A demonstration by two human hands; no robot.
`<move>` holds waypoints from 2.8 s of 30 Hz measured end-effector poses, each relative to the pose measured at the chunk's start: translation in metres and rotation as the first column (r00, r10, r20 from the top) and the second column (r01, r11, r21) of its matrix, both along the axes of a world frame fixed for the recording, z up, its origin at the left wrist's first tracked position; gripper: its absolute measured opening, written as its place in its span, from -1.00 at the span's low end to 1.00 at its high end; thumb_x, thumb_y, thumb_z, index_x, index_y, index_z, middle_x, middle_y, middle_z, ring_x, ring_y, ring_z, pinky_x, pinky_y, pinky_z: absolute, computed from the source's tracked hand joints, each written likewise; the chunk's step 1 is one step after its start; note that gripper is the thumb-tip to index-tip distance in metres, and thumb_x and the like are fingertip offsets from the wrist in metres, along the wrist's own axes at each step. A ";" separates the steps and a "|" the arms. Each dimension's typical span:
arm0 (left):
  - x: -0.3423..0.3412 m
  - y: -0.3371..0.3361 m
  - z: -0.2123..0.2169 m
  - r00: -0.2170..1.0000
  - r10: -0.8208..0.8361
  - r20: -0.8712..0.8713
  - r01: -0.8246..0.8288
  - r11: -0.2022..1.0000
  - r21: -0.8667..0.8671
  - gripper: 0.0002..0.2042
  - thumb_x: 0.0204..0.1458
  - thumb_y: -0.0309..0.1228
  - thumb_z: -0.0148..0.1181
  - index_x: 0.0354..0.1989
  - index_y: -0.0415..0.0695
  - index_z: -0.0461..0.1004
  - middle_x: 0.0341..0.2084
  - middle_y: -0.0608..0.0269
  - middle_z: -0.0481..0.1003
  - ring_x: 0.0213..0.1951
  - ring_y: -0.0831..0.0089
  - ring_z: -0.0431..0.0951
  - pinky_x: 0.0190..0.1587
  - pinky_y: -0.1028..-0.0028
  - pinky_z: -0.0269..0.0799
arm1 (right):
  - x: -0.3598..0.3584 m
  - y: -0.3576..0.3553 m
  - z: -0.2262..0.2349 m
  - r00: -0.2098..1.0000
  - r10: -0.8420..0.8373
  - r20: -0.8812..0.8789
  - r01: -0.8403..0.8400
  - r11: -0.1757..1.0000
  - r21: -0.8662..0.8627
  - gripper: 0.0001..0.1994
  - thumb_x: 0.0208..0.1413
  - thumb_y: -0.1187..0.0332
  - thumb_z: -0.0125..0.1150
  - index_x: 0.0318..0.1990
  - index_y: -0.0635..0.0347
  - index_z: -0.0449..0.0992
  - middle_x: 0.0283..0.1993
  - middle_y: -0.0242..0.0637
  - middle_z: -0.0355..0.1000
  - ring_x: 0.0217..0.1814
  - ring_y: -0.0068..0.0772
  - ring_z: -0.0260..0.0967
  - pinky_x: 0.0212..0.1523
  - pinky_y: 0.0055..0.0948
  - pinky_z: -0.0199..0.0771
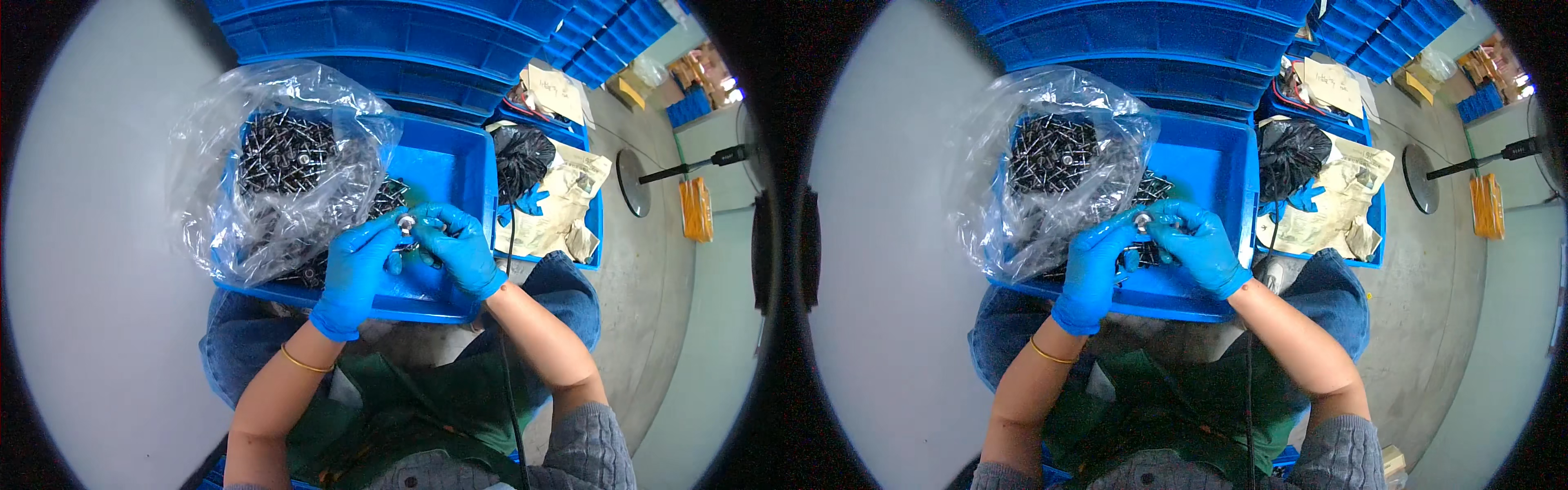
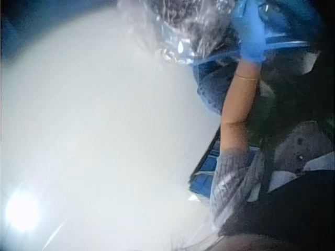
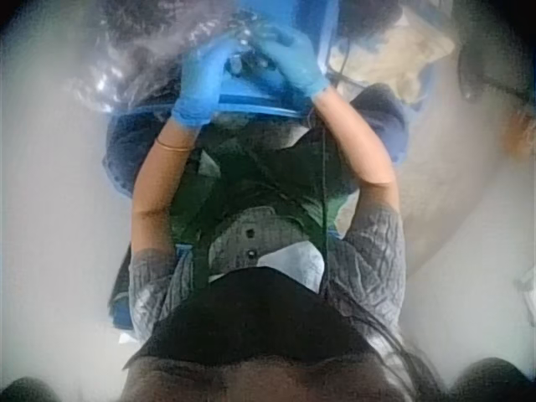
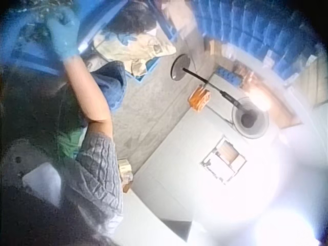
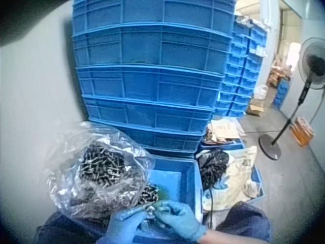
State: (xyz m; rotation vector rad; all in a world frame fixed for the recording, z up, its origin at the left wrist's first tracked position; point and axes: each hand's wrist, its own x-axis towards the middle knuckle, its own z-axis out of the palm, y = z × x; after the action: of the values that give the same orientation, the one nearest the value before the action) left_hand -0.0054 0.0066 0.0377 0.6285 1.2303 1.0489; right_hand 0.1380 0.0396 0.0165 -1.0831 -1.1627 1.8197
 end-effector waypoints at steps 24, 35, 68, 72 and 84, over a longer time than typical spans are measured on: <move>-0.005 0.002 -0.006 0.996 -0.067 -0.060 0.075 0.988 0.137 -0.75 -0.12 -0.53 0.08 -0.20 -0.21 0.41 -0.53 0.38 0.43 -0.55 0.76 0.30 -0.54 0.73 0.22 | 0.001 0.001 0.002 0.994 -0.067 -0.086 0.060 0.994 -0.088 -0.77 -0.12 0.42 0.14 -0.23 0.11 0.39 -0.52 -0.49 0.33 -0.68 -0.76 0.13 -0.71 -0.77 0.06; -0.004 0.002 -0.012 0.997 -0.070 0.041 0.064 0.989 0.136 -0.78 -0.05 -0.48 0.00 -0.19 -0.19 0.40 -0.68 0.42 0.34 -0.65 0.76 0.22 -0.63 0.75 0.09 | 0.001 -0.004 -0.003 0.988 -0.106 -0.109 0.103 0.994 -0.031 -0.74 -0.14 0.46 0.16 -0.22 0.12 0.37 -0.50 -0.48 0.34 -0.68 -0.74 0.14 -0.71 -0.76 0.06; -0.041 0.014 -0.003 0.996 0.077 0.047 -0.081 0.994 0.077 -0.74 0.00 -0.45 -0.17 -0.14 -0.16 0.34 -0.50 0.45 0.31 -0.58 0.78 0.21 -0.65 0.82 0.06 | -0.005 0.104 -0.149 0.716 -0.038 0.697 -0.110 0.980 0.167 -0.79 -0.10 0.22 0.03 -0.38 0.10 0.48 -0.39 -0.18 0.41 -0.40 -0.23 0.37 -0.41 -0.38 0.35; -0.037 0.017 -0.005 0.985 0.144 0.092 -0.147 0.988 0.034 -0.77 -0.03 -0.41 -0.10 -0.22 -0.19 0.39 -0.57 0.41 0.34 -0.61 0.76 0.25 -0.71 0.77 0.07 | -0.029 0.118 -0.167 0.347 -0.115 0.931 -0.485 0.828 0.283 -0.75 -0.11 0.21 -0.02 -0.27 0.04 0.45 -0.34 -0.06 0.38 -0.36 -0.13 0.36 -0.32 -0.26 0.36; -0.031 0.015 -0.018 0.987 0.135 0.092 -0.125 0.987 -0.103 -0.79 -0.08 -0.47 -0.01 -0.23 -0.14 0.40 -0.55 0.40 0.38 -0.62 0.75 0.26 -0.68 0.76 0.09 | -0.011 0.079 -0.053 0.888 0.123 0.443 -0.053 0.985 -0.166 -0.77 -0.02 0.22 -0.06 -0.42 0.18 0.42 -0.60 -0.31 0.34 -0.64 -0.54 0.24 -0.66 -0.55 0.23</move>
State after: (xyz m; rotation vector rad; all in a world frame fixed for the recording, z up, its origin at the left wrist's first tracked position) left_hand -0.0363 0.0219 0.0202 0.4210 1.2402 1.1085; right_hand 0.1275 0.1183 -0.0363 -1.6307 -1.3725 1.7969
